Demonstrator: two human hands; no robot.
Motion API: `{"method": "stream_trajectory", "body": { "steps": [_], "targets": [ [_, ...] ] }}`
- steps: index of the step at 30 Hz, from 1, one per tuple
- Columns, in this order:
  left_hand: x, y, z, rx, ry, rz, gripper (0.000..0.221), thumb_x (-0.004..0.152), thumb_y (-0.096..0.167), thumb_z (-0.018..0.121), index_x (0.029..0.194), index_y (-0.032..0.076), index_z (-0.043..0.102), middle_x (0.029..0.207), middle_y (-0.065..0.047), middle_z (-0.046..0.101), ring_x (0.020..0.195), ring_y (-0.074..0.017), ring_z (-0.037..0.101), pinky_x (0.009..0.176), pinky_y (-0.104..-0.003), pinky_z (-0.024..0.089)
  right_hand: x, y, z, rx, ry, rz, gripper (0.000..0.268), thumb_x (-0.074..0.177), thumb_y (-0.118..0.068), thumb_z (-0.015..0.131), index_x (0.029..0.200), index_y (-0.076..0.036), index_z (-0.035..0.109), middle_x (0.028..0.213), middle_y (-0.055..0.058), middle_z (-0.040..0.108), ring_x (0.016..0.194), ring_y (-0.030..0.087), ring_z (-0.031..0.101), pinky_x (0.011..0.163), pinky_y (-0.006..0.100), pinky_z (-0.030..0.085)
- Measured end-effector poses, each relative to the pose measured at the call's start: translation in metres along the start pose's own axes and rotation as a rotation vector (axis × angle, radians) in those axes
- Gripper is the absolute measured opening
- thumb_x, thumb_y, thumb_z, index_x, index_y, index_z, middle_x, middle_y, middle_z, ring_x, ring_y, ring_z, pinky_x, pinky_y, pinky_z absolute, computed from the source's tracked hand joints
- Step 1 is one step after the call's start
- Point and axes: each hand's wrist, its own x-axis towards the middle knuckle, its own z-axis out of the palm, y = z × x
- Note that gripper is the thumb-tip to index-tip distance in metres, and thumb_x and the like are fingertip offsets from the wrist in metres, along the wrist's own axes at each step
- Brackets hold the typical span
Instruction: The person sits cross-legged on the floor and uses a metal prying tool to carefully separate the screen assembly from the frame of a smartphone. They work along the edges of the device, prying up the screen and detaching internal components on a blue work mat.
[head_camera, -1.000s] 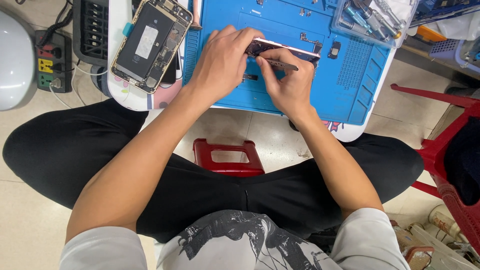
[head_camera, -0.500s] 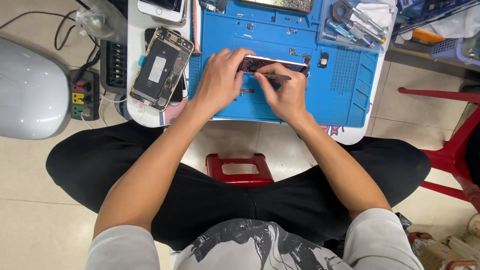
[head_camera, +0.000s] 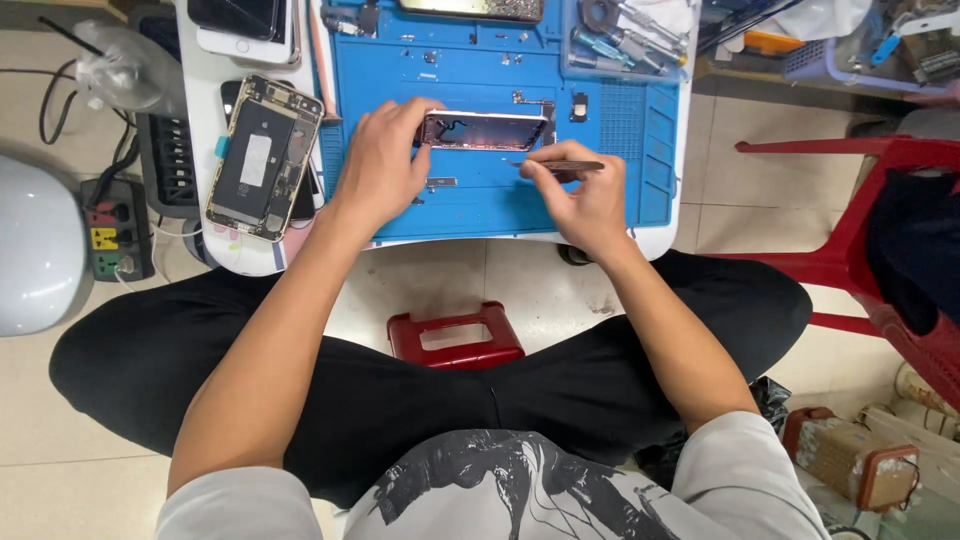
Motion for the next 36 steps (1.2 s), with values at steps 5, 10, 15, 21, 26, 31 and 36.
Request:
{"method": "stream_trajectory", "body": {
  "steps": [5,10,15,21,26,31,36],
  "targets": [
    [-0.011,-0.002,-0.002,-0.01,-0.033,-0.053,0.043,0.098,-0.002,0.065,0.139,0.009,0.059,0.106,-0.016,0.068,0.098,-0.0359,0.061,0.089,-0.049,0.046,-0.017,0.028,-0.043,-0.088,0.127,0.151,0.011,0.104,-0.005,0.071,0.097,0.0,0.078,0.093,0.011,0.078,0.085,0.021,0.078,0.074,0.029,0.064],
    [-0.011,-0.001,-0.001,0.007,-0.025,-0.032,0.044,0.098,-0.002,0.064,0.141,0.007,0.058,0.11,-0.014,0.069,0.098,-0.034,0.059,0.088,-0.049,0.045,-0.024,0.067,-0.065,-0.115,0.224,0.214,0.012,0.107,-0.007,0.07,0.102,0.002,0.077,0.09,0.012,0.079,0.084,0.019,0.079,0.074,0.028,0.063],
    [-0.013,-0.003,0.003,0.023,-0.009,-0.015,0.038,0.101,0.006,0.069,0.138,0.008,0.06,0.106,-0.012,0.068,0.096,-0.0341,0.058,0.087,-0.049,0.044,-0.021,0.085,-0.057,-0.05,0.233,0.272,0.011,0.105,-0.009,0.07,0.101,-0.001,0.076,0.089,0.012,0.079,0.084,0.018,0.079,0.075,0.028,0.065],
    [-0.014,-0.014,0.011,0.049,0.043,-0.03,0.034,0.102,0.012,0.075,0.134,0.008,0.064,0.095,-0.012,0.064,0.092,-0.0342,0.059,0.084,-0.047,0.044,-0.02,0.086,-0.053,-0.109,0.203,0.303,0.012,0.104,-0.013,0.07,0.101,-0.003,0.076,0.089,0.008,0.08,0.085,0.017,0.08,0.079,0.029,0.067],
    [-0.009,-0.015,0.012,0.06,0.04,-0.038,0.034,0.101,0.012,0.075,0.133,0.007,0.065,0.095,-0.011,0.065,0.091,-0.0332,0.06,0.084,-0.048,0.046,-0.021,0.086,-0.054,-0.128,0.208,0.288,0.013,0.104,-0.014,0.071,0.101,-0.002,0.076,0.088,0.008,0.08,0.084,0.017,0.079,0.073,0.029,0.066],
    [-0.009,-0.015,0.012,0.066,0.034,-0.043,0.036,0.1,0.012,0.076,0.133,0.005,0.064,0.097,-0.011,0.067,0.091,-0.034,0.061,0.082,-0.049,0.046,-0.021,0.086,-0.056,-0.201,0.176,0.254,0.011,0.104,-0.014,0.073,0.101,-0.004,0.077,0.087,0.007,0.081,0.082,0.016,0.079,0.072,0.029,0.064],
    [-0.006,-0.007,0.004,0.051,0.019,-0.055,0.038,0.1,0.009,0.075,0.136,0.008,0.062,0.1,-0.012,0.068,0.094,-0.0347,0.061,0.085,-0.049,0.046,-0.01,0.062,-0.067,-0.152,0.22,0.2,0.01,0.106,-0.009,0.072,0.103,0.0,0.076,0.09,0.011,0.08,0.086,0.019,0.08,0.073,0.029,0.065]
  ]
}}
